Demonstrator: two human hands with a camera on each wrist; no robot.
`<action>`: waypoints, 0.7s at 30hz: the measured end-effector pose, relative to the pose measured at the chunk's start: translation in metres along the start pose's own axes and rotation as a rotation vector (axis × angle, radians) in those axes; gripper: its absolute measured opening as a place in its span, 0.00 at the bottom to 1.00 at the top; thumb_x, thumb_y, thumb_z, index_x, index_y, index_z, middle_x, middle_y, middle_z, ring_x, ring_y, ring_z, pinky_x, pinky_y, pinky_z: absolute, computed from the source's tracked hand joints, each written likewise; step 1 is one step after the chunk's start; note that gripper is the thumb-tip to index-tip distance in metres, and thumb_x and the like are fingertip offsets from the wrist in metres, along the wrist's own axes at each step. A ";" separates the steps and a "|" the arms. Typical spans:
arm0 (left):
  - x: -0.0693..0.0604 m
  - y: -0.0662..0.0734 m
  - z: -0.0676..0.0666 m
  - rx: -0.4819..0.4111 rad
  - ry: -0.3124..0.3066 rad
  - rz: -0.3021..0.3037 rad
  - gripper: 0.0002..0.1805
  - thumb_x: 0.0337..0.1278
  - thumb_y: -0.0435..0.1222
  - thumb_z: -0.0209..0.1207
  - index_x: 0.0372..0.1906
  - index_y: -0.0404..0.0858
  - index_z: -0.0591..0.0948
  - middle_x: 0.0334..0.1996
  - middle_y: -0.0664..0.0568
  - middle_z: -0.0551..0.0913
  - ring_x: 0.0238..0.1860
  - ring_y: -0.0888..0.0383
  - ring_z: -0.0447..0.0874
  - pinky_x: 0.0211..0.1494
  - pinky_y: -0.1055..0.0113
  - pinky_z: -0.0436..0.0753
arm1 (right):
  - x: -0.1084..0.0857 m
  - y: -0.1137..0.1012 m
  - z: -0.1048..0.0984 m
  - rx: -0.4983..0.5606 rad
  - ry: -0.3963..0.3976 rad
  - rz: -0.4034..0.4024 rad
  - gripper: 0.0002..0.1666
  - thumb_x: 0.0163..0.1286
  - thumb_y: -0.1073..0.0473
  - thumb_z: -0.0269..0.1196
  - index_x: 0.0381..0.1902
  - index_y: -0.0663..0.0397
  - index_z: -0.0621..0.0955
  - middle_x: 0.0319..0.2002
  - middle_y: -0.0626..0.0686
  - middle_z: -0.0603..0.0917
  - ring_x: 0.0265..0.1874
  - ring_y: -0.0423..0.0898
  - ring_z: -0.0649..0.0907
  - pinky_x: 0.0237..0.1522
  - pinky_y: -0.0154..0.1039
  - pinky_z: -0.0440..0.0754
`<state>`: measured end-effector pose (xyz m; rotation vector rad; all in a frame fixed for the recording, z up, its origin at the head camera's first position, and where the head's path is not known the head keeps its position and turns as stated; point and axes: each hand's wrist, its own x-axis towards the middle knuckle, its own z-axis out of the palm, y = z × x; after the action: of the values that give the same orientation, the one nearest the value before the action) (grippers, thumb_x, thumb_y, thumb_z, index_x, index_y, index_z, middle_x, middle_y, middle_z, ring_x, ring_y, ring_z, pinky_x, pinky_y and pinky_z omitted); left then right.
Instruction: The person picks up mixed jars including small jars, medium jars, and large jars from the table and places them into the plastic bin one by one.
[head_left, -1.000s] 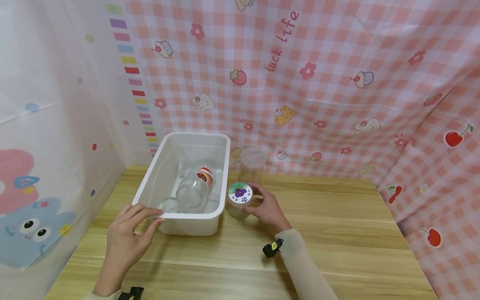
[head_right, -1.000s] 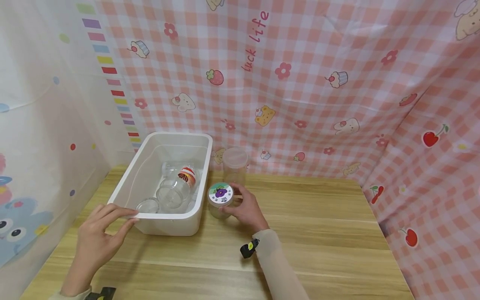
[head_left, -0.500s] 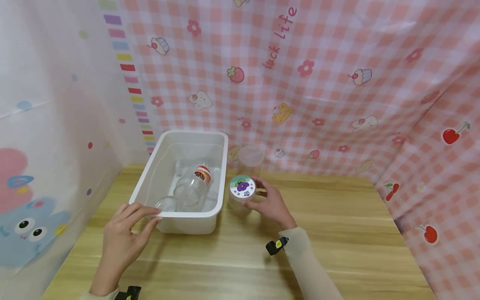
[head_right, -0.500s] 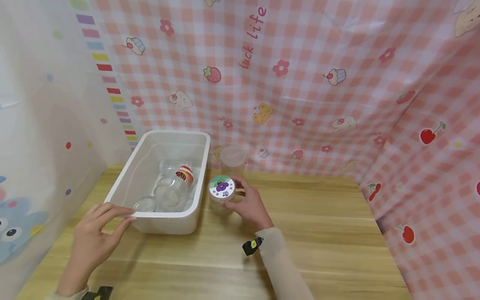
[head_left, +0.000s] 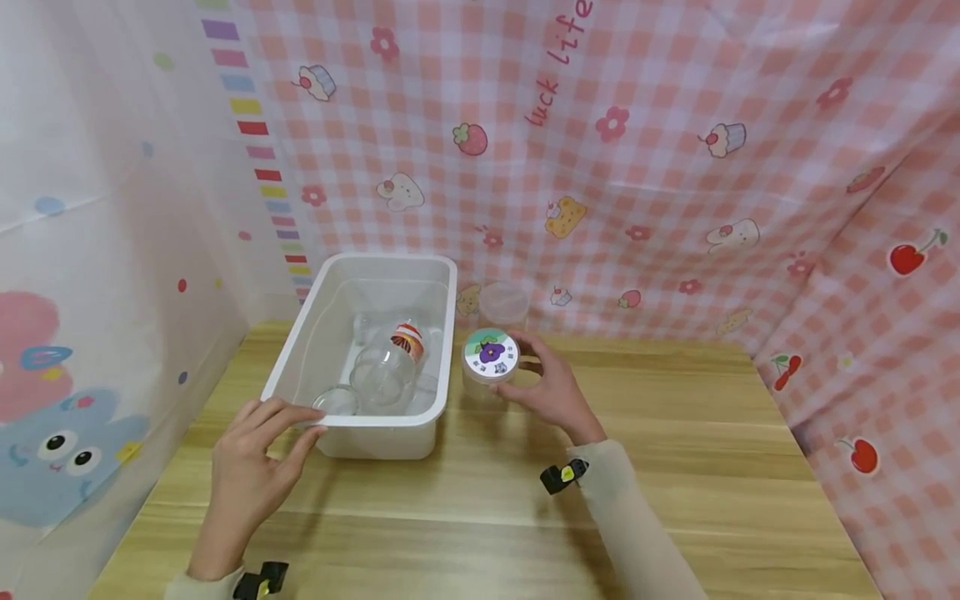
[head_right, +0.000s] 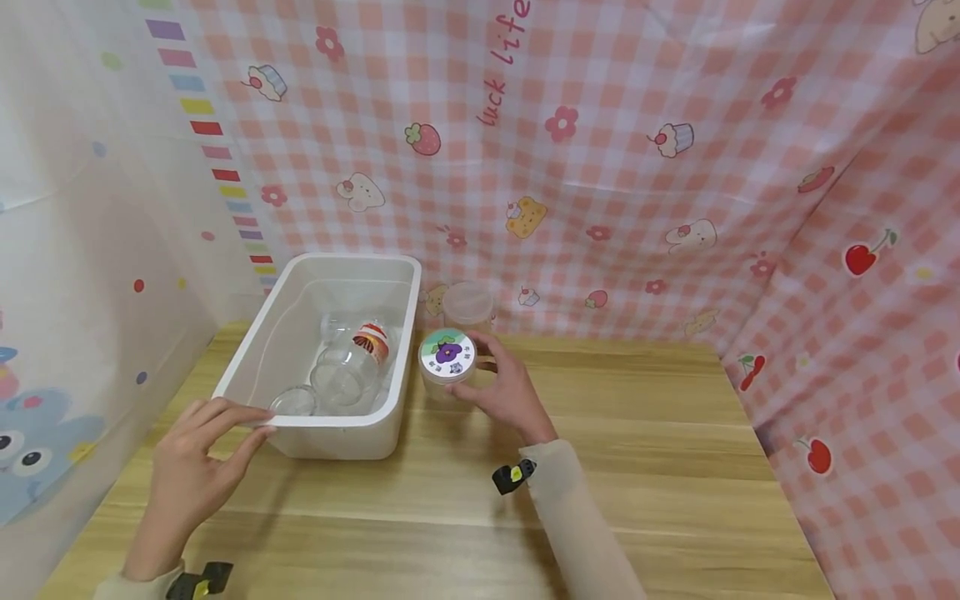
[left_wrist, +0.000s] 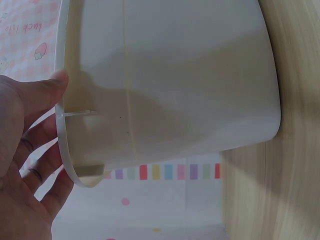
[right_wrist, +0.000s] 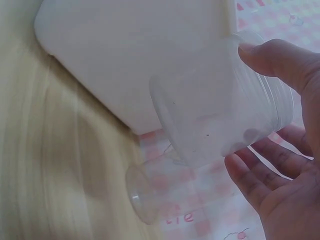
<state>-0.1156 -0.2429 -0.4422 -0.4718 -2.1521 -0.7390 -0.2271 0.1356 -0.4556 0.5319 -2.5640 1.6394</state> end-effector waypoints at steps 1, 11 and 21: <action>0.000 0.000 0.000 0.000 0.001 0.000 0.09 0.47 0.40 0.76 0.36 0.44 0.91 0.30 0.56 0.87 0.29 0.59 0.70 0.32 0.75 0.64 | 0.001 -0.002 -0.001 -0.004 0.000 -0.010 0.50 0.54 0.56 0.81 0.72 0.45 0.71 0.63 0.52 0.80 0.64 0.52 0.79 0.65 0.49 0.79; 0.000 0.003 0.000 0.017 -0.027 -0.006 0.13 0.39 0.33 0.78 0.35 0.44 0.90 0.30 0.57 0.87 0.29 0.62 0.68 0.32 0.76 0.64 | 0.006 -0.022 -0.012 -0.003 0.018 -0.111 0.50 0.52 0.59 0.81 0.71 0.48 0.71 0.63 0.54 0.80 0.64 0.52 0.79 0.65 0.49 0.80; 0.000 0.002 -0.002 0.025 -0.034 -0.014 0.15 0.38 0.32 0.79 0.36 0.45 0.91 0.30 0.58 0.87 0.30 0.64 0.67 0.32 0.76 0.63 | 0.018 -0.043 -0.019 -0.029 0.024 -0.206 0.50 0.53 0.61 0.81 0.72 0.51 0.71 0.63 0.54 0.80 0.63 0.50 0.79 0.64 0.45 0.81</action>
<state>-0.1134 -0.2430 -0.4408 -0.4593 -2.1962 -0.7154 -0.2333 0.1321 -0.4057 0.7410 -2.4190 1.5283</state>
